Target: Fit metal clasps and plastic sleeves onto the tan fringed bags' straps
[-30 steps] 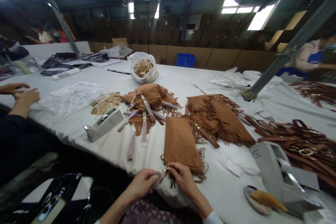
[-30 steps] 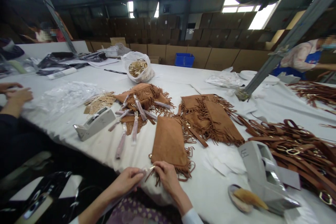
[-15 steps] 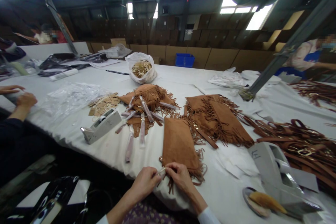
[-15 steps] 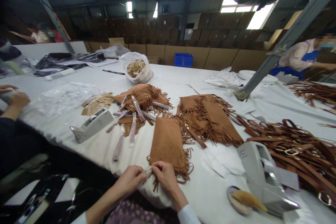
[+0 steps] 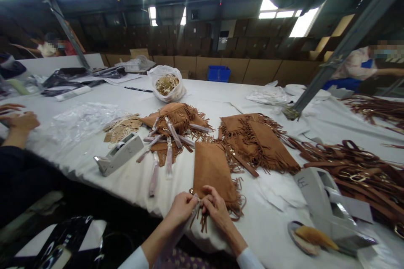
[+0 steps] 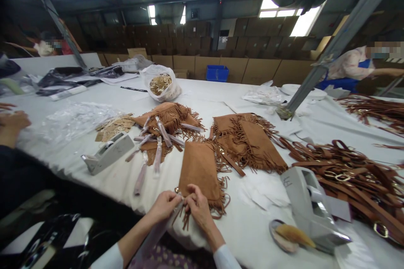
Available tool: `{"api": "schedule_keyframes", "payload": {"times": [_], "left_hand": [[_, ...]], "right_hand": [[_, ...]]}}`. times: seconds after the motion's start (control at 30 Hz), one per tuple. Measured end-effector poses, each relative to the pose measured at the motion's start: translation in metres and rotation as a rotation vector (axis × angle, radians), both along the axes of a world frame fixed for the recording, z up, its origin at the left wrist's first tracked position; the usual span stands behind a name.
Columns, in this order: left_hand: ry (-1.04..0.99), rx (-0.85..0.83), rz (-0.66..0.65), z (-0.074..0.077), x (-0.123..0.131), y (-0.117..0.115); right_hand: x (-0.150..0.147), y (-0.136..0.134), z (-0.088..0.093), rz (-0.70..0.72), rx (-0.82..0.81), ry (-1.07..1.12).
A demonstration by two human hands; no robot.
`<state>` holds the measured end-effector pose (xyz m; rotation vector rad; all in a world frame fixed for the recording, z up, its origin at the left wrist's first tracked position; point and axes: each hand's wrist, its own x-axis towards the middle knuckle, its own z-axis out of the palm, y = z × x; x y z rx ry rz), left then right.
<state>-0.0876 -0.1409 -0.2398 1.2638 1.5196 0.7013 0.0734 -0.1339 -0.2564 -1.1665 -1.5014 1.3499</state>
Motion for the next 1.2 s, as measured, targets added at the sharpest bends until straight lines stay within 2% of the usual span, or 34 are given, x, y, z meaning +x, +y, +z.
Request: {"api": "schedule_keyframes", "payload": {"times": [0.17, 0.3, 0.43, 0.53, 0.63, 0.9, 0.97, 1.07, 1.2], "left_hand": [[-0.112, -0.142, 0.096, 0.001, 0.003, 0.006], [-0.175, -0.15, 0.144, 0.001, 0.002, 0.008], [-0.268, -0.17, 0.129, -0.002, -0.001, 0.005], [-0.317, -0.193, 0.087, -0.003, -0.001, 0.002], [-0.31, -0.168, 0.087, -0.004, -0.001, 0.001], [-0.188, 0.021, 0.151, -0.004, -0.004, 0.013], [-0.205, 0.019, 0.156, -0.002, -0.005, 0.015], [-0.258, -0.01, 0.155, 0.001, -0.005, 0.015], [-0.338, -0.051, 0.156, 0.004, -0.006, 0.014]], "right_hand": [[0.0, 0.003, 0.0, -0.097, -0.079, 0.112], [0.007, -0.001, 0.002, -0.216, -0.074, -0.041], [0.005, -0.01, 0.004, -0.167, -0.054, -0.278], [-0.006, -0.013, 0.004, -0.093, -0.082, -0.294], [-0.015, -0.011, 0.002, -0.062, -0.105, -0.239], [-0.016, -0.009, -0.006, -0.177, -0.073, -0.231], [-0.017, -0.009, -0.006, -0.234, -0.126, -0.176], [-0.017, -0.011, -0.004, -0.267, -0.303, -0.06], [-0.022, -0.021, 0.006, -0.097, -0.503, 0.06]]}}
